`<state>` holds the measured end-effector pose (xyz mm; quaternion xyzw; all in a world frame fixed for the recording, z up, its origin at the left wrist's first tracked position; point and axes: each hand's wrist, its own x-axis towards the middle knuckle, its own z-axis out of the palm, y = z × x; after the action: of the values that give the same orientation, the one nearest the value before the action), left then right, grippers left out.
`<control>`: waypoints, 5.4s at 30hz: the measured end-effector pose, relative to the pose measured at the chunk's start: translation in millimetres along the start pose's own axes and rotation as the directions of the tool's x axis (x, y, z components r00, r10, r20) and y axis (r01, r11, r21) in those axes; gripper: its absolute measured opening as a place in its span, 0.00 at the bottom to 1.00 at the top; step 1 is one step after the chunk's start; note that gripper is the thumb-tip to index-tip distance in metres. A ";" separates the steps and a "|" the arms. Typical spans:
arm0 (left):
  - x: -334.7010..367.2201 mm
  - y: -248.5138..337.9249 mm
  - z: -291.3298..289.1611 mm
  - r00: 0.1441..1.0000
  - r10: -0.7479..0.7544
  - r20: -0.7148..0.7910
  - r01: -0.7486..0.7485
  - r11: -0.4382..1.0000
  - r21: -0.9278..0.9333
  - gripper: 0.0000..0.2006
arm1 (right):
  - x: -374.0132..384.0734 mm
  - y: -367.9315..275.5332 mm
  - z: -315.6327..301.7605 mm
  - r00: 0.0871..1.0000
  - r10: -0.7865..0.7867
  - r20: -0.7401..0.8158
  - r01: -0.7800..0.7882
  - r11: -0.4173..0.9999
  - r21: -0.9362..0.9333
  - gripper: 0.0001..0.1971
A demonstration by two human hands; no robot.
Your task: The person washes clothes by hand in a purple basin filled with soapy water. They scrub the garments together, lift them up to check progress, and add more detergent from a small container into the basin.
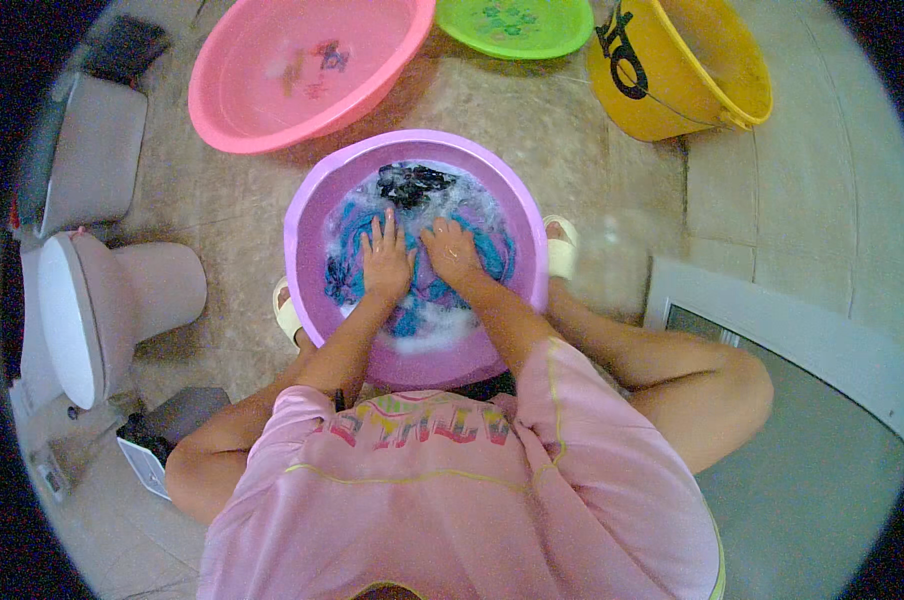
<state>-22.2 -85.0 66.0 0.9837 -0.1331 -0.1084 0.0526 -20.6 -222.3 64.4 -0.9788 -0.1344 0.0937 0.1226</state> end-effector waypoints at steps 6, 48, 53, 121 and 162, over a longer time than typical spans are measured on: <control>31.5 -1.0 16.2 0.989 -0.048 0.140 0.081 0.968 -0.239 0.22 | 37.4 15.2 17.3 0.969 0.042 0.245 -0.068 0.993 0.096 0.10; -27.8 10.7 -5.0 0.975 -0.094 -0.201 0.066 0.988 -0.140 0.26 | -11.4 -6.5 6.4 0.984 -0.016 -0.179 0.013 1.000 -0.020 0.25; 3.0 4.9 7.8 0.996 -0.084 0.005 0.083 0.981 -0.174 0.26 | 13.7 2.8 38.9 0.986 0.000 -0.170 -0.005 1.000 -0.026 0.23; 22.8 -30.8 43.7 0.903 -0.227 0.365 0.410 0.707 -0.575 0.27 | 73.8 30.9 -18.0 0.892 -0.224 0.392 0.084 0.935 0.344 0.25; 27.3 -48.6 74.9 0.742 -0.064 0.668 0.205 0.969 -0.134 0.27 | 29.8 9.3 8.6 0.929 -0.050 0.367 -0.006 0.989 0.151 0.28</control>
<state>-1.3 -51.4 -18.7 0.8790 -0.0597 -0.4638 0.0925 7.9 -220.7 49.3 -0.9301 -0.1586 0.2850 0.1691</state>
